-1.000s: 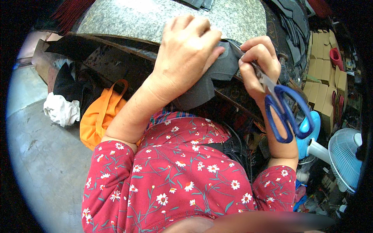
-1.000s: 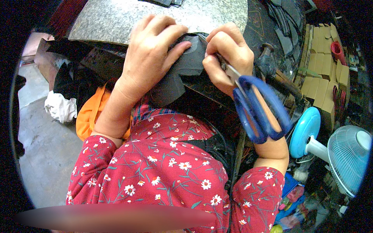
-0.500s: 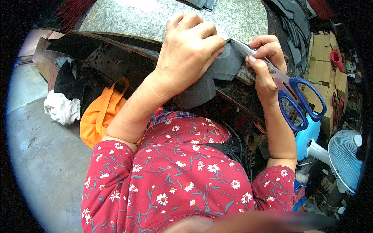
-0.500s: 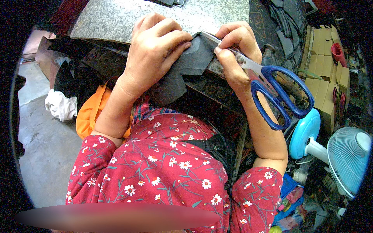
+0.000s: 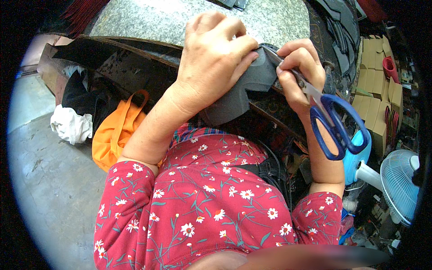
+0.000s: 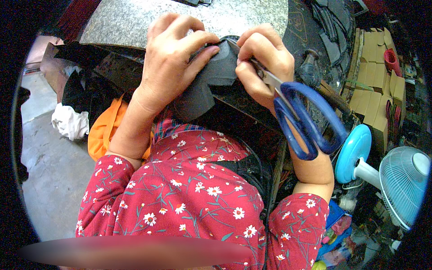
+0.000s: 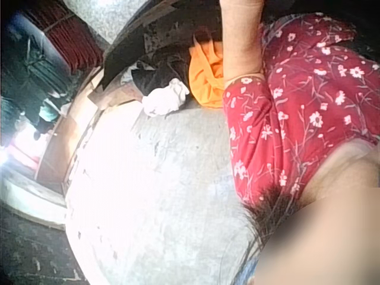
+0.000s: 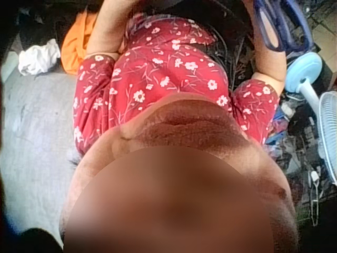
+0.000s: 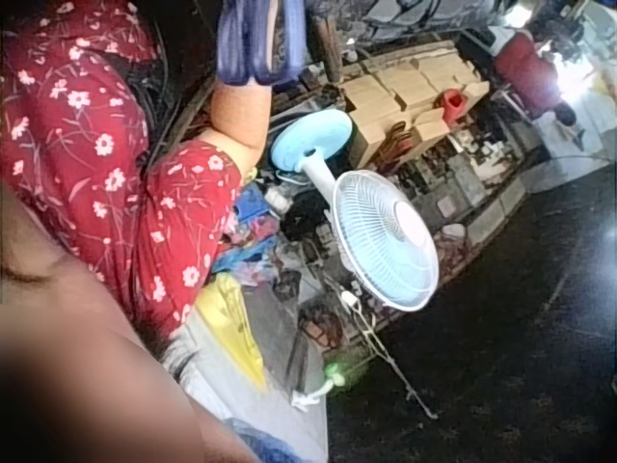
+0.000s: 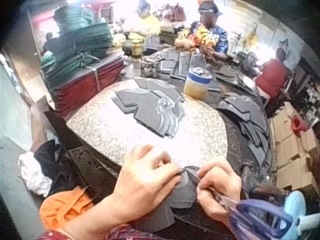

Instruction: The person repeatedly aligns a small black material piece with a larger template on a workbench, then uses scissors to trim the edges. The person handles the pieces one at a time, rotating and repositioning them between cuts.

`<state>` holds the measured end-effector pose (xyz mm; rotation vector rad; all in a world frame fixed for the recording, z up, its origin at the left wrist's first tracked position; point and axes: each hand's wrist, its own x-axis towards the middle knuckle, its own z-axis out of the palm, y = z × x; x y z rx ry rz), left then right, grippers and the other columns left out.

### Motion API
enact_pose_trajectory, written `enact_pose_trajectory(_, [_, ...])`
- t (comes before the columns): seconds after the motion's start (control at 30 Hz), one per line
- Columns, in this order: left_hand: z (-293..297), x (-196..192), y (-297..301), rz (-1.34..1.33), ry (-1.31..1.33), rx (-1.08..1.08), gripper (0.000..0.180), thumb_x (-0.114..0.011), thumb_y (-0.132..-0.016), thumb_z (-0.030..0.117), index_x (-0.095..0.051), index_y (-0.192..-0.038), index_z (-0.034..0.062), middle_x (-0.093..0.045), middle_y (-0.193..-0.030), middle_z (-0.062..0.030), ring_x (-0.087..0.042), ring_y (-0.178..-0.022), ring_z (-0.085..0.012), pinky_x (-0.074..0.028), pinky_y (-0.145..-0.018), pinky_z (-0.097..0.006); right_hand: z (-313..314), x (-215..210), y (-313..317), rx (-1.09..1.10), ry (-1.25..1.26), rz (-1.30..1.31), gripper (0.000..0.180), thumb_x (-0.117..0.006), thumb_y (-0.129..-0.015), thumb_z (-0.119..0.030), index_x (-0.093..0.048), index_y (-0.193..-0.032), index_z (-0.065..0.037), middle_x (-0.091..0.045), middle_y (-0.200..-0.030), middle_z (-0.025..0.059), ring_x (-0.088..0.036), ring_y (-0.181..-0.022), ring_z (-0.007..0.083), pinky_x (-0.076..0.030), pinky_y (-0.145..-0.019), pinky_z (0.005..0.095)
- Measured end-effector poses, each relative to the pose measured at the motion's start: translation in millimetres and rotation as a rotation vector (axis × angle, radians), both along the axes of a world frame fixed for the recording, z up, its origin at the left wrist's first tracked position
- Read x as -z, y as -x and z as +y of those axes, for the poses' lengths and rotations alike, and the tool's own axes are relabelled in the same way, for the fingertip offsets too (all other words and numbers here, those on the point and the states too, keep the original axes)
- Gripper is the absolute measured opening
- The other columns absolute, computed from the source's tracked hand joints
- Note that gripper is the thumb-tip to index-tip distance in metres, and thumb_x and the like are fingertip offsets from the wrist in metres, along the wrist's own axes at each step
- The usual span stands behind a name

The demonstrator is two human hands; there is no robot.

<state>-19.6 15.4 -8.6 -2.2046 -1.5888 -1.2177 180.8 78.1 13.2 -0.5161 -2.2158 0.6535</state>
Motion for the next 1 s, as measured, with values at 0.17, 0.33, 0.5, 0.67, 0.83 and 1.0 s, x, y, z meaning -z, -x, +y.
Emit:
enact_pose_trajectory(0.17, [3, 4, 1, -0.067, 0.014, 0.034, 0.014, -0.077, -0.078, 0.021, -0.07, -0.087, 0.0129, -0.063, -0.089, -0.0017, -0.058, -0.093, -0.0253, -0.044, -0.09, -0.041, 0, 2, 0, -0.019, -0.027, -0.026, 0.01, -0.062, -0.071, 0.001, -0.055, -0.076, -0.003, -0.057, -0.088, 0.0123, -0.057, -0.077, 0.0225, -0.048, -0.071, 0.0317])
enact_pose_trajectory(0.33, [7, 8, 2, 0.037, -0.01, 0.054, 0.014, -0.077, -0.075, 0.024, -0.069, -0.084, 0.0174, -0.06, -0.088, 0.0021, -0.055, -0.097, -0.0221, -0.039, -0.096, -0.044, 2, 5, -3, 0.03, 0.106, 0.122, 0.012, -0.06, -0.073, 0.003, -0.054, -0.081, -0.004, -0.06, -0.093, 0.0115, -0.056, -0.085, 0.0218, -0.046, -0.08, 0.0321])
enact_pose_trajectory(0.5, [7, 8, 2, 0.02, -0.017, 0.05, 0.013, -0.077, -0.075, 0.025, -0.068, -0.083, 0.0177, -0.06, -0.086, 0.0023, -0.055, -0.096, -0.0214, -0.038, -0.097, -0.044, 1, 5, -4, -0.01, 0.108, 0.078, 0.012, -0.06, -0.076, 0.0, -0.053, -0.085, -0.004, -0.059, -0.099, 0.0118, -0.055, -0.09, 0.0207, -0.044, -0.086, 0.0322])
enact_pose_trajectory(0.67, [4, 6, 1, 0.04, 0.015, 0.036, 0.013, -0.075, -0.078, 0.025, -0.068, -0.085, 0.0161, -0.061, -0.087, 0.0008, -0.056, -0.095, -0.023, -0.039, -0.095, -0.044, 4, 5, -2, -0.037, 0.015, 0.025, 0.009, -0.061, -0.071, 0.001, -0.055, -0.076, -0.003, -0.061, -0.09, 0.0123, -0.059, -0.08, 0.0234, -0.049, -0.074, 0.0321])
enact_pose_trajectory(0.83, [2, -2, 0, 0.054, 0.07, 0.016, 0.013, -0.074, -0.082, 0.024, -0.069, -0.088, 0.0134, -0.062, -0.087, -0.0023, -0.057, -0.094, -0.0265, -0.041, -0.093, -0.042, 4, -1, 2, -0.029, 0.485, 0.166, 0.007, -0.059, -0.079, 0.001, -0.056, -0.085, -0.002, -0.063, -0.088, 0.0104, -0.061, -0.077, 0.0181, -0.05, -0.071, 0.0303])
enact_pose_trajectory(1.0, [6, -7, -4, 0.056, 0.126, -0.009, 0.011, -0.073, -0.079, 0.018, -0.07, -0.087, 0.0124, -0.064, -0.09, -0.0036, -0.058, -0.095, -0.0263, -0.042, -0.094, -0.042, 29, -31, -23, -0.031, 0.668, 0.379, 0.014, -0.053, -0.088, -0.009, -0.057, -0.099, -0.003, -0.068, -0.097, 0.0183, -0.064, -0.095, 0.0248, -0.051, -0.09, 0.0374])
